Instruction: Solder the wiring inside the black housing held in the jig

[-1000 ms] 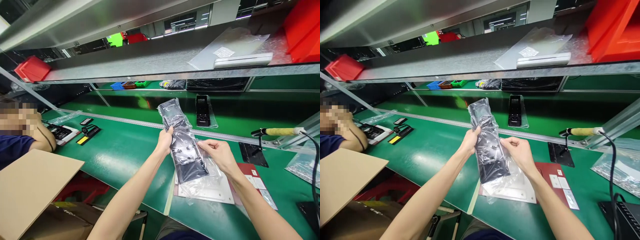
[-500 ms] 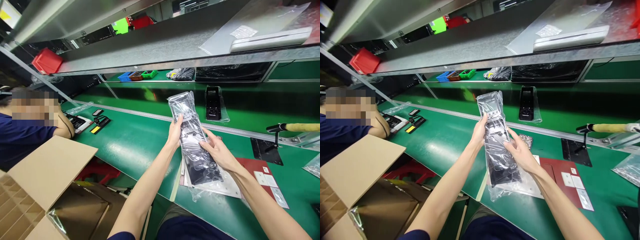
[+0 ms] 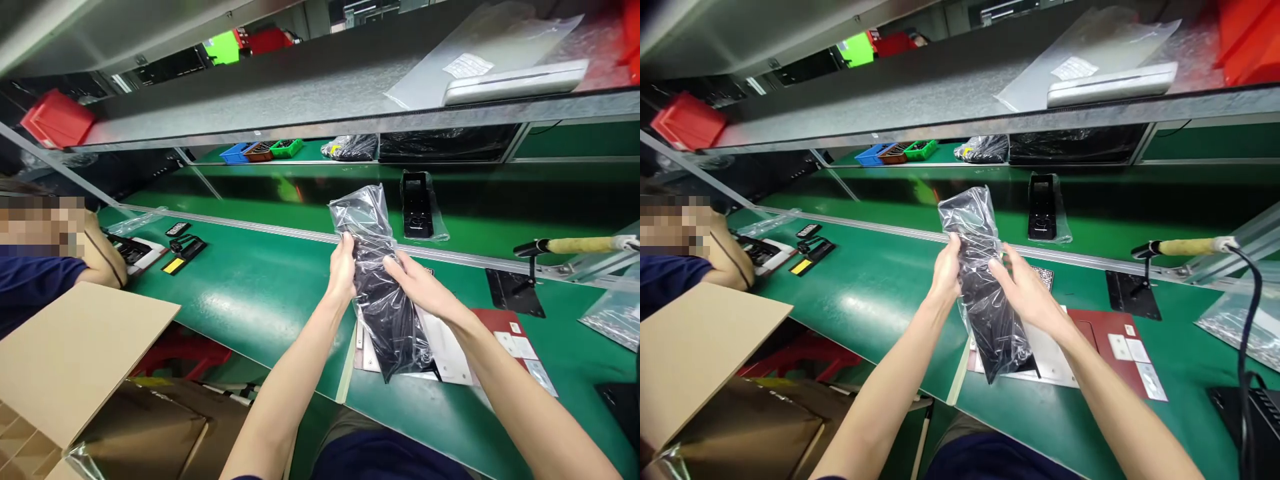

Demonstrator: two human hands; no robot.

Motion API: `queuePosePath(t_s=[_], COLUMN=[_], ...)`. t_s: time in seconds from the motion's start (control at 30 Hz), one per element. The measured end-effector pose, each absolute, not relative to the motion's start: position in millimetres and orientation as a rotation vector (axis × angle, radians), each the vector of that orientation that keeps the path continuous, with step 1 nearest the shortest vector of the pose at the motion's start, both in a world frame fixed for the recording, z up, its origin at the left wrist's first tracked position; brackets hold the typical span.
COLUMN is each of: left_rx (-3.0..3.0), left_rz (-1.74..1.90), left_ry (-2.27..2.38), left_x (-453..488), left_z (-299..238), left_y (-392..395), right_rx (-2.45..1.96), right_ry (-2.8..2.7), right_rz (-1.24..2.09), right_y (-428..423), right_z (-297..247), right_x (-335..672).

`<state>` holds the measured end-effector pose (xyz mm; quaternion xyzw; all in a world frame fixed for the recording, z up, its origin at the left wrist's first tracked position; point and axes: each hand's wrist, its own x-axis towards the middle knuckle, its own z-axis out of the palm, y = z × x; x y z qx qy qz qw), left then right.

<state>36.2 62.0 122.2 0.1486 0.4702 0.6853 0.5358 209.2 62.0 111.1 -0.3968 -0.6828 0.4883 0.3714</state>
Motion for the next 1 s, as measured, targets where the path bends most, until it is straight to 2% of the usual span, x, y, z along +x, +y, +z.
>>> queuePosePath(t_s=[0.03, 0.1, 0.17, 0.27, 0.4, 0.63, 0.8, 1.0], left_rx=[0.329, 0.297, 0.254, 0.192, 0.148, 0.148, 0.215, 0.342], left_rz=[1.657, 1.714, 1.768, 1.802, 1.792, 1.75, 1.776, 1.829], left_ry=[1.13, 1.157, 1.182, 1.199, 1.215, 1.214, 1.182, 1.164], left_x=[30.0, 14.8, -0.8, -16.8, -22.4, -16.1, -10.5, -20.2], left_z=[123.9, 126.4, 127.3, 126.4, 121.2, 107.5, 120.5, 135.0], left_y=[63.9, 67.5, 69.8, 70.8, 70.4, 67.4, 62.5, 70.2], right_rx=[-1.035, -1.071, -0.984, -0.742, -0.753, -0.716, -0.744, -0.537], right_ry=[-1.742, -1.701, -1.723, -2.025, -2.188, -2.39, -2.329, -2.283], right_rz=[1.158, 0.693, 0.384, 0.191, -0.221, -0.273, -0.344, -0.289], right_y=[53.7, 27.5, -4.0, -40.0, -50.7, -40.9, -34.3, -32.7], right_z=[110.9, 111.8, 111.7, 103.0, 82.1, 67.1, 51.3, 52.9], right_x=[218.6, 239.4, 256.3, 261.9, 245.2, 236.2, 243.0, 261.2])
